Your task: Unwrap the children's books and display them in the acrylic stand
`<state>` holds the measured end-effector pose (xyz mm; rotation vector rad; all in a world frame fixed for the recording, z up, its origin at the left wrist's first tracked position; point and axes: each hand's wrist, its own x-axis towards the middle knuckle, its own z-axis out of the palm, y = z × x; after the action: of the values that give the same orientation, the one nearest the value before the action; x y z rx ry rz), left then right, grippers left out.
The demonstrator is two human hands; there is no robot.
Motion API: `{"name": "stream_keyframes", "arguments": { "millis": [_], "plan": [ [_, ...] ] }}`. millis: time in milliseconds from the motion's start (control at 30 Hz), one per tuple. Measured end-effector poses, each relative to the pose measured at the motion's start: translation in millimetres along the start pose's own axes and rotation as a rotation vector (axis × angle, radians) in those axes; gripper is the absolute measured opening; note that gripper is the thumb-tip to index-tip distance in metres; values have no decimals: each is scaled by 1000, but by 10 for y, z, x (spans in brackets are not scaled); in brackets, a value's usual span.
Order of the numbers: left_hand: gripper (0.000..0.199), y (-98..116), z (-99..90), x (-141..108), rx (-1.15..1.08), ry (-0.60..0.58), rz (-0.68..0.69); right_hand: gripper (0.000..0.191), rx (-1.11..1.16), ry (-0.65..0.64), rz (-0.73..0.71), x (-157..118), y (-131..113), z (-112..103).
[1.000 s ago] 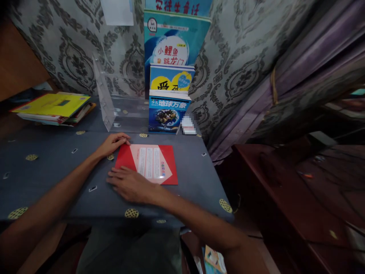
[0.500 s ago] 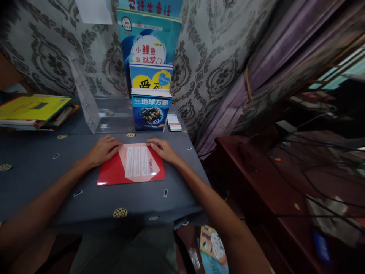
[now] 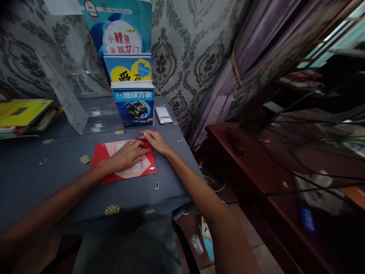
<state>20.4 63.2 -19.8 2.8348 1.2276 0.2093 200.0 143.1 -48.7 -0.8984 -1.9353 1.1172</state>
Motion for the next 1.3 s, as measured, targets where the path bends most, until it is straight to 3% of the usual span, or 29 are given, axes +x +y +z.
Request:
{"name": "stream_keyframes", "arguments": {
  "millis": [267, 600, 767, 867, 967, 1133, 1300],
  "plan": [
    [40, 415, -19, -301, -89, -10, 156, 49, -6, 0, -6, 9, 36, 16],
    [43, 543, 241, -464, 224, -14, -17, 45, -81, -16, -39, -6, -21, 13],
    [40, 569, 0, -425, 226, -115, -36, 56, -2, 0, -41, -19, -30, 8],
    [35, 486, -221, -426, 98, -128, -123, 64, 202, 13, 73, -16, 8, 8],
    [24, 358, -443, -459, -124, 36, -289, 68, 446, 32, 166, -2, 40, -4],
    [32, 114, -821, -489, -555, 529, -417, 67, 793, -48, 218, -10, -46, -64],
    [32, -123, -921, -464, -1157, 803, -579, 64, 962, -224, 204, -118, -207, -83]
  ]
}}
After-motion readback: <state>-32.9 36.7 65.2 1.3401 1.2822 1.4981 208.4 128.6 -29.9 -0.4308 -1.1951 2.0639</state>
